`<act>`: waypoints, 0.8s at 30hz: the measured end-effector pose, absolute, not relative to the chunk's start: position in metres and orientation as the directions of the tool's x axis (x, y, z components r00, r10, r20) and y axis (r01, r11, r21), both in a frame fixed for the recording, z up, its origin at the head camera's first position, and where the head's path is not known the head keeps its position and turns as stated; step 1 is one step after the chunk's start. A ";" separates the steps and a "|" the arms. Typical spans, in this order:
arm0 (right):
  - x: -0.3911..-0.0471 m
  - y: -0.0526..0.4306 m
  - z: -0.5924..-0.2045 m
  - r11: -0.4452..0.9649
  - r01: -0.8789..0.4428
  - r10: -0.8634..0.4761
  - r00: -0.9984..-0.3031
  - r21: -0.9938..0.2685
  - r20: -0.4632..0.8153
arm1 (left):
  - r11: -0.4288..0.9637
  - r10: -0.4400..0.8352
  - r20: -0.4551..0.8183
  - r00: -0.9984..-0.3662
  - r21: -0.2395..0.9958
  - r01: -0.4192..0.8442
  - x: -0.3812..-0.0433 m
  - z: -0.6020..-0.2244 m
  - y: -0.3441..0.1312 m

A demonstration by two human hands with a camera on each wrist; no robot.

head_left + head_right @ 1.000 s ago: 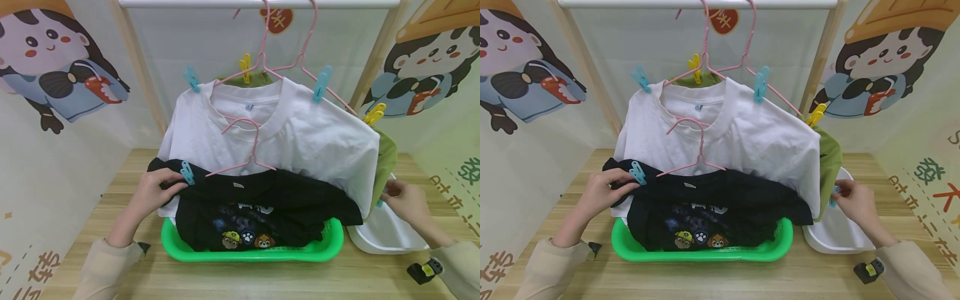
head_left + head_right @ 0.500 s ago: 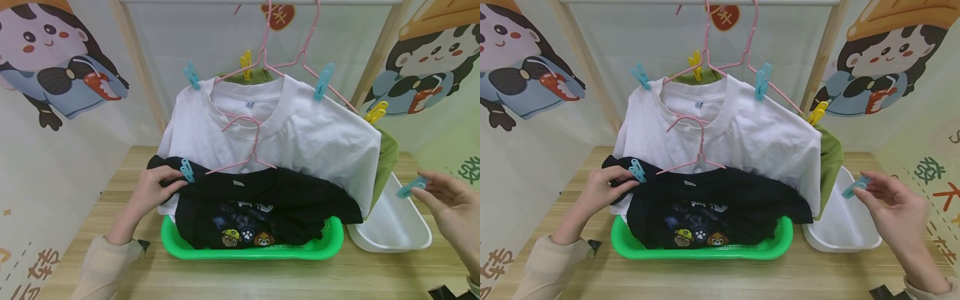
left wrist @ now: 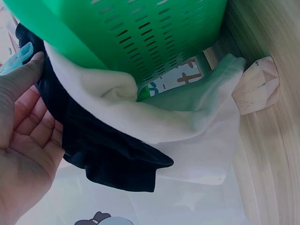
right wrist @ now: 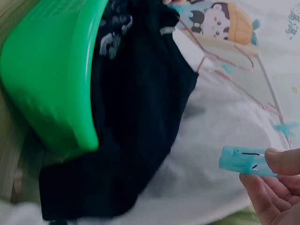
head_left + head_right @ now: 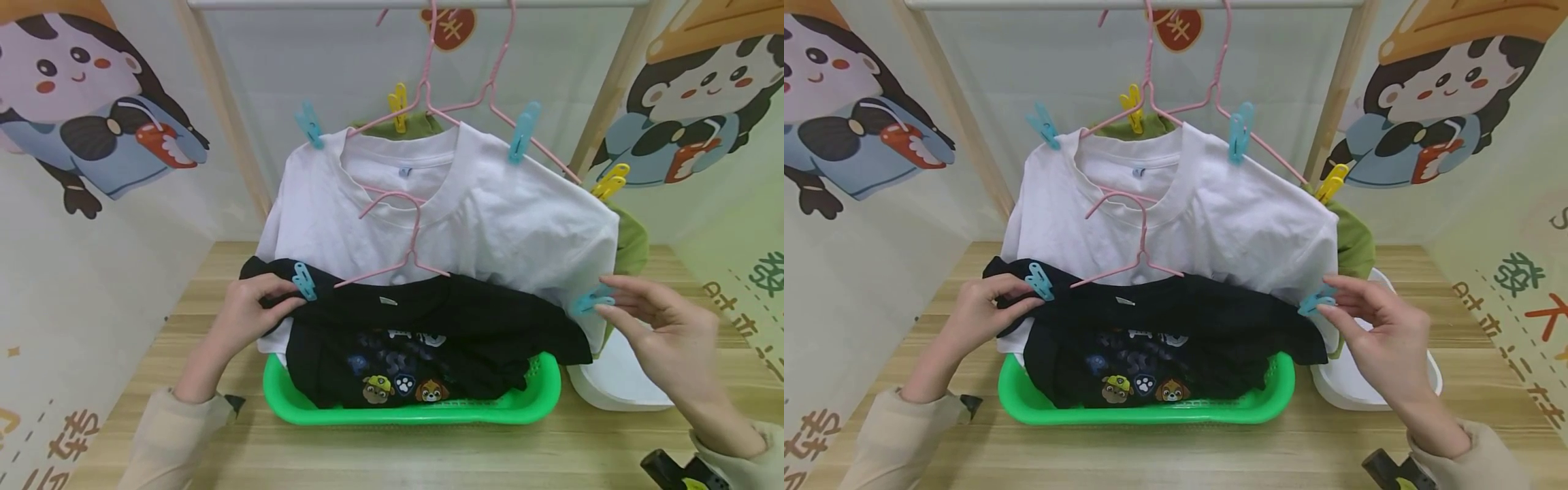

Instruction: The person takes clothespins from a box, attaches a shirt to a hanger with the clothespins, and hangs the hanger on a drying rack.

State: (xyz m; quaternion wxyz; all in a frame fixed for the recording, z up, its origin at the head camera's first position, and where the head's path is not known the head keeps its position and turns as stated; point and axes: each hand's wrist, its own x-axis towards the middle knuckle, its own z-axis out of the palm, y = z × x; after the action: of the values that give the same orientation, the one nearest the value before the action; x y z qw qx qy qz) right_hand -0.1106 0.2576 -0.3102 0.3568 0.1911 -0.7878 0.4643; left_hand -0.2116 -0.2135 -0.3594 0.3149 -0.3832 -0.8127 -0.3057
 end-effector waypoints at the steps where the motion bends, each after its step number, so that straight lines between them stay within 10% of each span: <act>1: -0.112 0.254 -0.311 0.476 -0.649 0.023 -0.666 -0.594 0.746 | 0.519 0.430 0.746 -0.508 0.256 0.816 -0.211 -0.359 -0.213; 24: -0.152 0.209 -0.333 0.439 -0.770 -0.078 -0.546 -0.464 0.834 | 0.520 0.432 0.744 -0.509 0.255 0.815 -0.209 -0.359 -0.214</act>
State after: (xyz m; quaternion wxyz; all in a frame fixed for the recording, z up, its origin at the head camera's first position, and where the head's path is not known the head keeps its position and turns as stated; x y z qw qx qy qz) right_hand -0.1516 0.2095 -0.3328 0.3850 0.2804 -0.7557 0.4496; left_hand -0.2094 -0.2139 -0.3593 0.3139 -0.3832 -0.8134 -0.3049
